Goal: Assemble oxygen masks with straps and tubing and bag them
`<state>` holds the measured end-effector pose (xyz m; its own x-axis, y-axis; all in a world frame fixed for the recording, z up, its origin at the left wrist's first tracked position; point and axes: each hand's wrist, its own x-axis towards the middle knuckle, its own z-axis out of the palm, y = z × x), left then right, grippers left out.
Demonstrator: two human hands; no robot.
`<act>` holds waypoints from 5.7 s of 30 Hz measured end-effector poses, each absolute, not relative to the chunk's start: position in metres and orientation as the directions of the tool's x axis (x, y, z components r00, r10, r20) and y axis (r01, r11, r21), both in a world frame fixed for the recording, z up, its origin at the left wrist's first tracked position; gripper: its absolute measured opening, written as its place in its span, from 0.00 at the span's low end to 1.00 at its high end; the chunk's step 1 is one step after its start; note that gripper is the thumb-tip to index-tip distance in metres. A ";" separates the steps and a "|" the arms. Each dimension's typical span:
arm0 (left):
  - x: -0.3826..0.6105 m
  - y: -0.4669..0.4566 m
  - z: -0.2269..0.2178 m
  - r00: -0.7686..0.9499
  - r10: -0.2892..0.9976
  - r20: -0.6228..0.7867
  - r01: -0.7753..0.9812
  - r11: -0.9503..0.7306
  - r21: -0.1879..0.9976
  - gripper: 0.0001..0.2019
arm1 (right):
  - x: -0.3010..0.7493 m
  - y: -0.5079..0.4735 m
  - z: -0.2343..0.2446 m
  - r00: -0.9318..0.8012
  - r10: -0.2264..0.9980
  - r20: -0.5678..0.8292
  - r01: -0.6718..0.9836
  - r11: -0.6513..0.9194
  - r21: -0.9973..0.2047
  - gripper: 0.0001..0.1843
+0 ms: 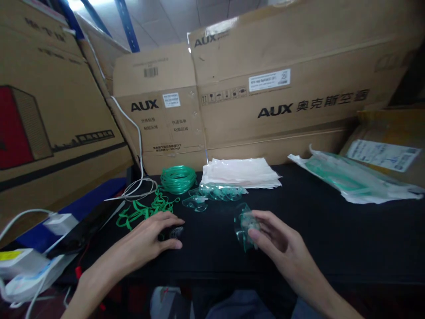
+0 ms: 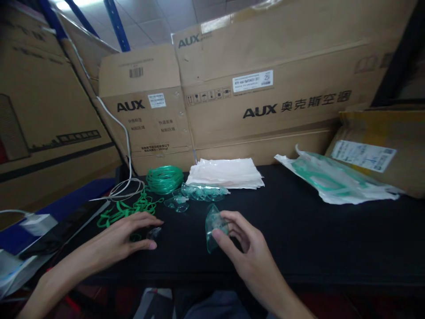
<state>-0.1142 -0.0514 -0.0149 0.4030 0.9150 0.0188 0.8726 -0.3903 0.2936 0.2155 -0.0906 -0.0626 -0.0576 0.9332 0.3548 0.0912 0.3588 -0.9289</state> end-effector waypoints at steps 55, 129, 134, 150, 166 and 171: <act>-0.016 -0.083 -0.030 0.540 0.700 0.467 0.518 -0.714 0.470 0.15 | 0.220 -0.098 -0.049 -0.381 0.830 0.408 0.301 0.528 -0.794 0.10; -0.011 -0.083 -0.048 0.518 0.816 0.257 0.252 -0.433 0.866 0.16 | 0.228 -0.099 -0.040 -0.561 0.807 0.185 0.253 0.380 -0.890 0.15; -0.010 -0.081 -0.051 0.503 0.835 0.223 0.201 -0.364 0.909 0.20 | 0.229 -0.099 -0.038 -0.578 0.794 0.187 0.246 0.388 -0.888 0.15; -0.007 -0.079 -0.048 0.487 0.840 0.239 0.165 -0.358 0.919 0.10 | 0.229 -0.098 -0.038 -0.566 0.777 0.277 0.224 0.468 -0.855 0.11; 0.003 -0.085 -0.050 0.389 0.921 0.035 0.037 -0.054 0.998 0.11 | 0.227 -0.103 -0.042 -0.518 0.780 0.350 0.262 0.534 -0.804 0.08; 0.010 -0.086 -0.049 0.441 0.886 0.141 0.088 -0.199 0.976 0.08 | 0.236 -0.111 -0.042 -0.491 0.825 0.279 0.315 0.467 -0.827 0.06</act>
<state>0.0096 -0.0862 -0.0485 0.4412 0.8863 0.1407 0.0883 -0.1990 0.9760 0.2357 -0.1112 -0.0420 -0.4911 0.8253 0.2788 0.3149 0.4666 -0.8265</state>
